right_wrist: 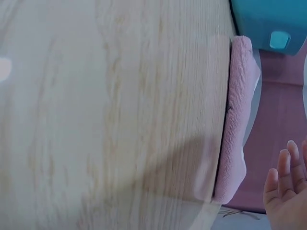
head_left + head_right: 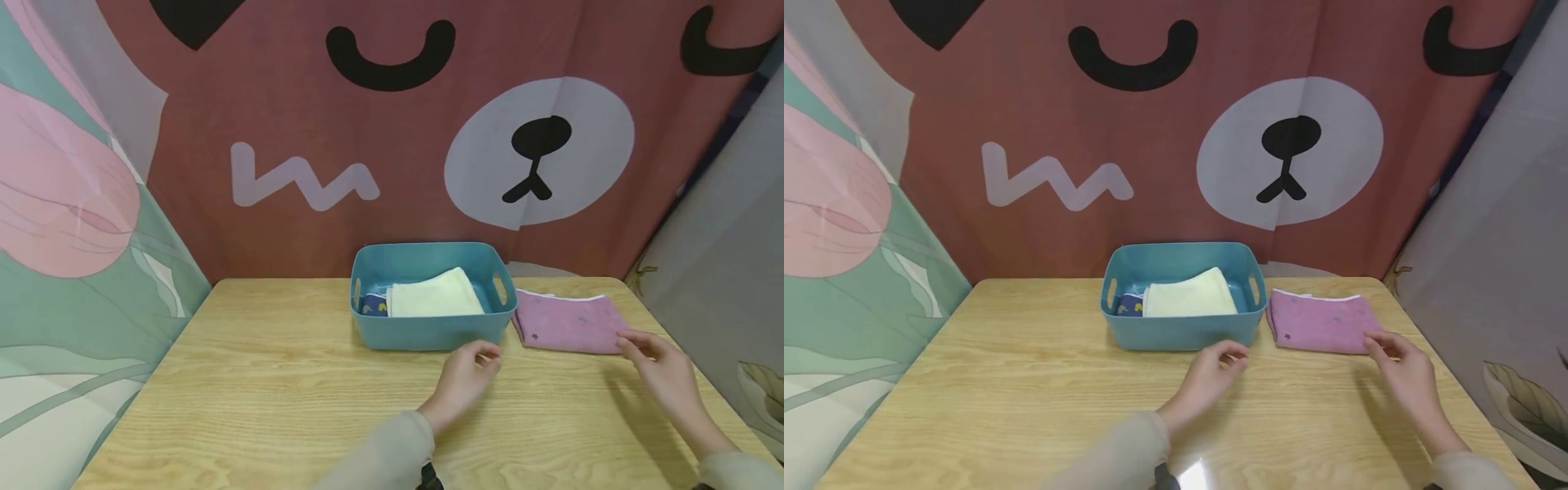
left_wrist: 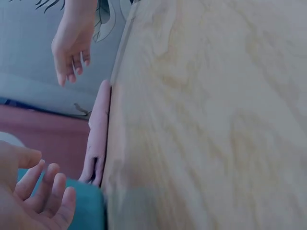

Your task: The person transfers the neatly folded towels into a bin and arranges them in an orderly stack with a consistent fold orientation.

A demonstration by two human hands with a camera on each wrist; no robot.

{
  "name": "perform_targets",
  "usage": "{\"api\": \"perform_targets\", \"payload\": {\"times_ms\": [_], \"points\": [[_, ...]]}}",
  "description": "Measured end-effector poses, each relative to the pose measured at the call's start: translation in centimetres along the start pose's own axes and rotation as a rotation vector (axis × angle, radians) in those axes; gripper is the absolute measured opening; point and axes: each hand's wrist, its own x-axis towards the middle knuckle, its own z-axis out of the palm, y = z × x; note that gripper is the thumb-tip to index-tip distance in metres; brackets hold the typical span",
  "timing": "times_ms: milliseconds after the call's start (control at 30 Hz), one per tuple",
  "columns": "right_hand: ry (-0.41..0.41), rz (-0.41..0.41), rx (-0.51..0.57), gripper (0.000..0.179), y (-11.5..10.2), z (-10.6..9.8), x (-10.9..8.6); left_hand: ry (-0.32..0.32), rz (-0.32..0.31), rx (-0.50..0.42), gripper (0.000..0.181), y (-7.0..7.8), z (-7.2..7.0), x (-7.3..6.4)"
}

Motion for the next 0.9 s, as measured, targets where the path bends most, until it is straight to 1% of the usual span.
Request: {"api": "perform_targets", "payload": {"times_ms": [67, 167, 300, 433, 533, 600, 733, 900], "points": [[-0.008, 0.022, -0.003, 0.042, 0.1, 0.0, 0.2, 0.013, -0.02, -0.014, 0.015, 0.1, 0.6, 0.1], [-0.016, 0.052, 0.022, 0.044, 0.4, 0.1, 0.7, 0.029, -0.045, -0.023, 0.014, 0.3, 1.7, 0.2], [-0.01, 0.086, 0.049, 0.045, 0.8, 0.4, 1.4, 0.032, -0.042, -0.009, 0.015, 0.8, 3.1, 0.6], [-0.001, 0.116, 0.05, 0.046, 1.3, 0.7, 2.1, 0.015, -0.011, 0.072, 0.016, 1.3, 4.2, 1.0], [0.001, 0.132, 0.055, 0.045, 1.7, 0.7, 2.6, -0.001, 0.025, 0.163, 0.018, 1.8, 4.9, 1.3], [0.003, 0.143, 0.05, 0.044, 1.9, 0.6, 2.8, -0.009, 0.037, 0.208, 0.021, 2.0, 5.3, 1.5], [0.008, 0.181, 0.016, 0.044, 2.2, 0.4, 3.1, -0.024, 0.014, 0.271, 0.029, 2.2, 6.2, 2.2], [0.012, 0.188, -0.033, 0.043, 2.7, 0.0, 3.2, -0.041, -0.03, 0.33, 0.036, 2.2, 7.1, 2.9]]}}
